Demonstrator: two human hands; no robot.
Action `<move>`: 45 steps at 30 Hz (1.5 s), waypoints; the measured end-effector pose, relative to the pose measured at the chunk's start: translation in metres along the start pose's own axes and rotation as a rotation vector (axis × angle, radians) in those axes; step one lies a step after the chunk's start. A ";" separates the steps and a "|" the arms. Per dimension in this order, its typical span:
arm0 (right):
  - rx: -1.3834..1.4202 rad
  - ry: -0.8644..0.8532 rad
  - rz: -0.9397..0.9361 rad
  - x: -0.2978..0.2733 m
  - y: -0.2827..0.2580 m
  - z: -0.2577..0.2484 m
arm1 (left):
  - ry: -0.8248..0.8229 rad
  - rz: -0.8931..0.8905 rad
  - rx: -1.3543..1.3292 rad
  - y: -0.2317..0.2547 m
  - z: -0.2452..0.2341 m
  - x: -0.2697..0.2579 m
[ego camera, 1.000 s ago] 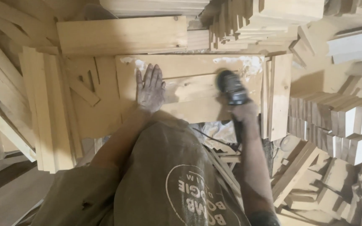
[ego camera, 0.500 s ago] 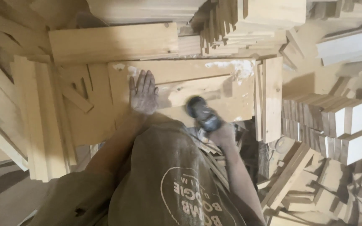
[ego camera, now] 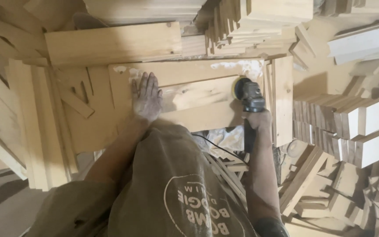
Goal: Sanding the surface of wooden planks using an angle grinder with a sanding disc attachment.
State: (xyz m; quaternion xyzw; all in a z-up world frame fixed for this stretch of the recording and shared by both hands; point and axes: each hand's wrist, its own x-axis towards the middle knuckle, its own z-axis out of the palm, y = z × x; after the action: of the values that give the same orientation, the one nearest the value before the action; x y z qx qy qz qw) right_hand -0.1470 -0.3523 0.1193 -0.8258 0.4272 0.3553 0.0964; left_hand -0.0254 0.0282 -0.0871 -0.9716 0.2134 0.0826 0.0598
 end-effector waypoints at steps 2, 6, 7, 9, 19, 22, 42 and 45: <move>-0.173 -0.142 0.028 -0.018 0.012 -0.003 | 0.017 0.018 0.013 -0.004 -0.003 -0.006; 0.267 0.075 0.131 -0.009 0.060 0.076 | 0.133 0.001 -0.034 -0.001 -0.010 -0.004; 0.265 0.071 0.122 0.007 0.054 0.078 | 0.131 -0.008 -0.029 -0.004 -0.012 0.000; 0.032 0.107 -0.020 0.026 0.054 0.090 | 0.097 0.034 -0.002 -0.005 -0.015 -0.002; 0.194 -0.010 -0.335 -0.096 -0.056 0.077 | 0.119 -0.007 -0.012 -0.003 -0.023 -0.004; -0.029 -0.023 -0.015 -0.067 -0.007 0.079 | 0.145 0.006 -0.110 -0.002 -0.012 -0.009; 0.183 0.136 0.067 -0.023 0.024 0.038 | -0.055 0.013 -0.217 -0.009 -0.056 -0.005; 0.319 0.179 0.053 -0.007 0.037 0.055 | -0.016 -0.001 -0.162 -0.006 -0.045 -0.004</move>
State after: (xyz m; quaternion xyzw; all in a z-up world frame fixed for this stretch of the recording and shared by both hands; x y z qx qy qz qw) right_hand -0.2061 -0.3454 0.0895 -0.8170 0.5064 0.2103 0.1785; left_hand -0.0199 0.0281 -0.0415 -0.9727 0.2051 0.1071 -0.0173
